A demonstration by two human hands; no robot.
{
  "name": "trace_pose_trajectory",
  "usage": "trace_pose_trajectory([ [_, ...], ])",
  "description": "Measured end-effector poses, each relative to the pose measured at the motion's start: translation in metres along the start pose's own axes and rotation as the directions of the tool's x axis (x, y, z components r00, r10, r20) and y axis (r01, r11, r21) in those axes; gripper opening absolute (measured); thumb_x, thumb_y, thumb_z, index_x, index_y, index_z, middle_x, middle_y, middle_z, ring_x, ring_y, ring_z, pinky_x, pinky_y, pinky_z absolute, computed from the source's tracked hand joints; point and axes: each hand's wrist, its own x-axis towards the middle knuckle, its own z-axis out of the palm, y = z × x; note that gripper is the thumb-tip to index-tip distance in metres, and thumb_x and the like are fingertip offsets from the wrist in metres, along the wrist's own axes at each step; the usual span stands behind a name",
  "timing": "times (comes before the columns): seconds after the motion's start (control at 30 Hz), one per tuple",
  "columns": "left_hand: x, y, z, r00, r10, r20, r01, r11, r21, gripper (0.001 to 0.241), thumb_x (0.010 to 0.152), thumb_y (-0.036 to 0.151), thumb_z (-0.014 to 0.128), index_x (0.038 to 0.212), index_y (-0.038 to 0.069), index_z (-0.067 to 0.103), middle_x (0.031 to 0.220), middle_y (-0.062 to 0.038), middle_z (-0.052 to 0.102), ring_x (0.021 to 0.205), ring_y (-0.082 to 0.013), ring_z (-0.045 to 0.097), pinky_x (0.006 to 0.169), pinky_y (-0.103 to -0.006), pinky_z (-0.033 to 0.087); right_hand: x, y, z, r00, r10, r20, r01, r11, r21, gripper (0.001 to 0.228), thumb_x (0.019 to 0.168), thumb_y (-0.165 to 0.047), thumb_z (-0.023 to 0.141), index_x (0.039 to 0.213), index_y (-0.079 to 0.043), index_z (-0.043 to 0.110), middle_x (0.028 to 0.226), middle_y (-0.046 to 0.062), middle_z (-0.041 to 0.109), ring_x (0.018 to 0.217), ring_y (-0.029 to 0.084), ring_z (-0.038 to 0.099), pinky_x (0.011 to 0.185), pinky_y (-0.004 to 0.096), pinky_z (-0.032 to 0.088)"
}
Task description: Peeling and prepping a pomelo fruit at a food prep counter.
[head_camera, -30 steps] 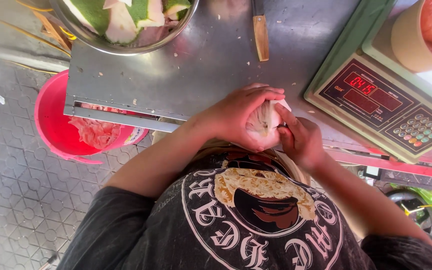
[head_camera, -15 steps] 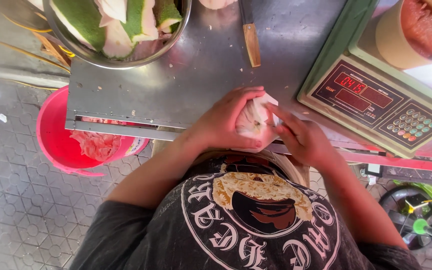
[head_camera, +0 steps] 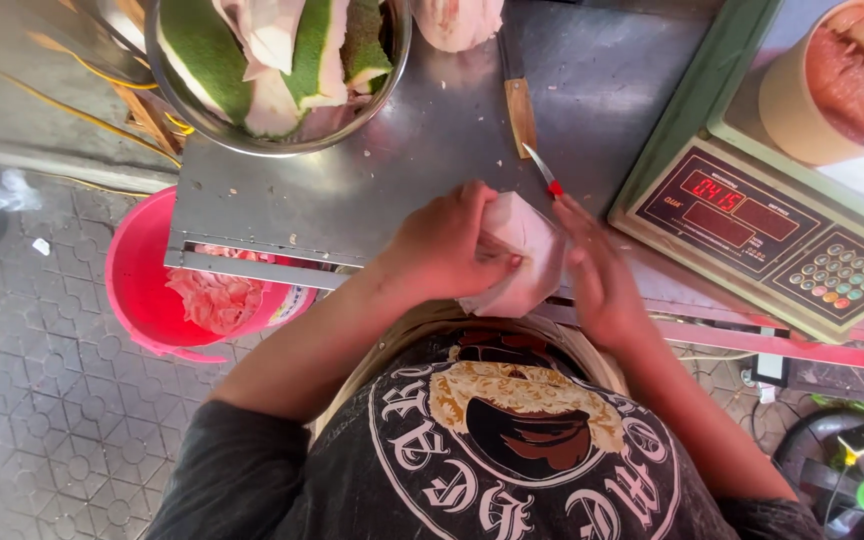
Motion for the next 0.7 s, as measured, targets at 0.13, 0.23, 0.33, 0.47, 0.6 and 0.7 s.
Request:
trace_pose_trajectory([
  [0.13, 0.010, 0.008, -0.002, 0.981, -0.141, 0.129, 0.133, 0.988, 0.075, 0.076, 0.073, 0.048, 0.080, 0.122, -0.003, 0.051, 0.102, -0.022, 0.070, 0.091, -0.0410, 0.070, 0.080, -0.0495, 0.056, 0.017, -0.053, 0.017, 0.998, -0.043, 0.046, 0.044, 0.999, -0.028, 0.099, 0.087, -0.041, 0.071, 0.158, 0.008, 0.024, 0.162, 0.031, 0.034, 0.153, 0.047, 0.033, 0.123, 0.051, 0.030],
  [0.23, 0.011, -0.005, 0.009, 0.985, -0.118, 0.124, 0.095, 0.980, 0.177, 0.078, 0.079, 0.044, 0.074, 0.130, -0.008, 0.047, 0.096, -0.024, 0.070, 0.083, -0.0422, 0.071, 0.071, -0.0505, 0.058, 0.023, -0.057, 0.027, 0.999, -0.011, 0.052, 0.020, 0.983, -0.180, 0.136, 0.064, -0.053, 0.092, 0.157, 0.008, 0.013, 0.159, 0.030, 0.028, 0.147, 0.049, 0.028, 0.118, 0.053, 0.031],
  [0.33, 0.007, -0.010, 0.008, 0.992, -0.073, 0.106, 0.048, 0.973, 0.225, 0.057, 0.081, 0.037, 0.067, 0.120, -0.003, 0.053, 0.100, -0.024, 0.071, 0.083, -0.0420, 0.071, 0.072, -0.0513, 0.058, 0.022, -0.058, 0.032, 0.999, 0.014, 0.038, -0.008, 0.986, -0.167, 0.138, 0.062, -0.050, 0.095, 0.158, 0.005, 0.013, 0.158, 0.027, 0.031, 0.146, 0.046, 0.032, 0.118, 0.053, 0.036],
  [0.47, 0.015, -0.024, -0.002, 0.988, -0.063, 0.138, 0.033, 0.978, 0.206, 0.044, 0.086, 0.035, 0.063, 0.112, 0.000, 0.060, 0.093, -0.022, 0.071, 0.080, -0.0418, 0.070, 0.070, -0.0529, 0.056, 0.026, -0.058, 0.031, 1.000, -0.008, 0.029, 0.013, 0.987, -0.157, 0.129, 0.063, -0.043, 0.095, 0.156, 0.004, 0.019, 0.154, 0.027, 0.036, 0.144, 0.045, 0.035, 0.116, 0.053, 0.038],
  [0.6, 0.022, -0.086, 0.014, 0.987, 0.152, 0.046, -0.158, 0.972, 0.174, 0.023, 0.087, 0.029, 0.065, 0.095, 0.007, 0.066, 0.085, -0.017, 0.072, 0.078, -0.0413, 0.070, 0.070, -0.0520, 0.056, 0.028, -0.059, 0.027, 0.998, 0.028, 0.054, -0.020, 0.989, -0.148, 0.125, 0.061, -0.040, 0.095, 0.155, 0.004, 0.024, 0.151, 0.027, 0.038, 0.144, 0.045, 0.035, 0.116, 0.052, 0.038],
  [0.7, 0.018, -0.114, 0.031, 0.994, 0.058, -0.093, -0.062, 0.997, -0.039, 0.017, 0.098, 0.025, 0.062, 0.096, 0.010, 0.071, 0.089, -0.017, 0.073, 0.083, -0.0397, 0.071, 0.074, -0.0455, 0.059, 0.027, -0.059, 0.026, 0.997, 0.042, 0.062, -0.032, 0.988, -0.152, 0.124, 0.060, -0.039, 0.096, 0.153, 0.004, 0.027, 0.150, 0.027, 0.039, 0.144, 0.045, 0.035, 0.115, 0.052, 0.038],
])
